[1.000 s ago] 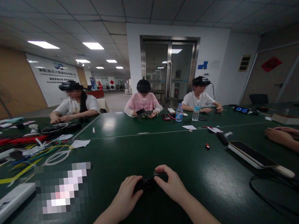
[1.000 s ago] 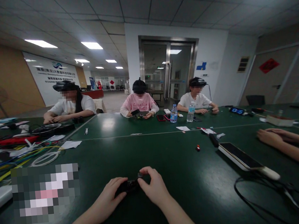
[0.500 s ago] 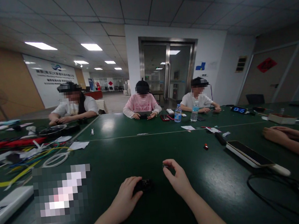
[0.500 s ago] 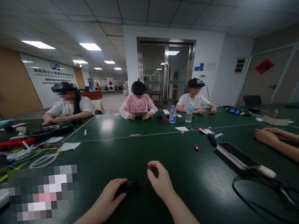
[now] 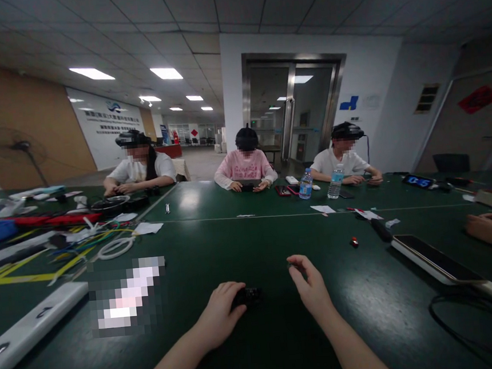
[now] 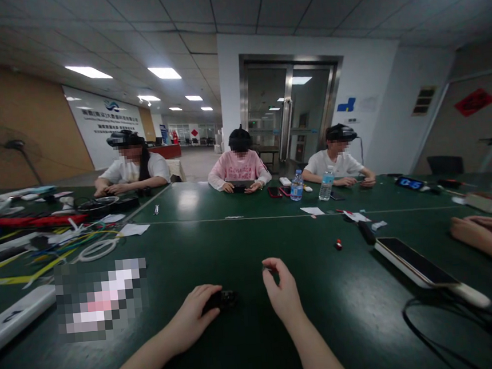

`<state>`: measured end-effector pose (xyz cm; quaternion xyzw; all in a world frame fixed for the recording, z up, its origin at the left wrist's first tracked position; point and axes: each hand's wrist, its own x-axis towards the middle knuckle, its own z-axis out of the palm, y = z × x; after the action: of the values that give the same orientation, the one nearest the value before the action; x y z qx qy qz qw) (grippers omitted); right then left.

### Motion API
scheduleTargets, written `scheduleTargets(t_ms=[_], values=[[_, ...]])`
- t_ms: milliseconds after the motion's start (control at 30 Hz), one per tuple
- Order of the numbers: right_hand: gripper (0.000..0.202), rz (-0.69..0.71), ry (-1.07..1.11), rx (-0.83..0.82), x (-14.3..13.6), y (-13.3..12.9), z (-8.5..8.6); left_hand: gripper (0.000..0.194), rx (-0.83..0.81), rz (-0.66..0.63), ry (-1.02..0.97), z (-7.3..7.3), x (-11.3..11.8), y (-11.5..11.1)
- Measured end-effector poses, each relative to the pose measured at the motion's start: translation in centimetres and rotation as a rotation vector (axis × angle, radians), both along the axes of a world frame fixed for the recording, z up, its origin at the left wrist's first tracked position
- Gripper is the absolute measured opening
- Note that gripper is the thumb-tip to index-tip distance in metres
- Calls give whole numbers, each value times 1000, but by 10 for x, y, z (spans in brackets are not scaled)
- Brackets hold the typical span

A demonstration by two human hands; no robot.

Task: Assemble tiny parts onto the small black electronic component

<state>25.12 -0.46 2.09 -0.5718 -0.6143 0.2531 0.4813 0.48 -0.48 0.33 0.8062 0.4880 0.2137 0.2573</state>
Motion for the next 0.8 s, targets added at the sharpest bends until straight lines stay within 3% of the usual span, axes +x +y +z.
scheduleTargets(t_ms=[133, 400, 800], values=[[25, -6, 2, 6, 0, 0, 0, 42, -13, -1, -11, 0, -1, -1], [25, 20, -1, -16, -3, -2, 1, 41, -29, 11, 22, 15, 5, -6], [24, 198, -122, -92, -17, -5, 1, 41, -2, 2, -8, 5, 1, -3]])
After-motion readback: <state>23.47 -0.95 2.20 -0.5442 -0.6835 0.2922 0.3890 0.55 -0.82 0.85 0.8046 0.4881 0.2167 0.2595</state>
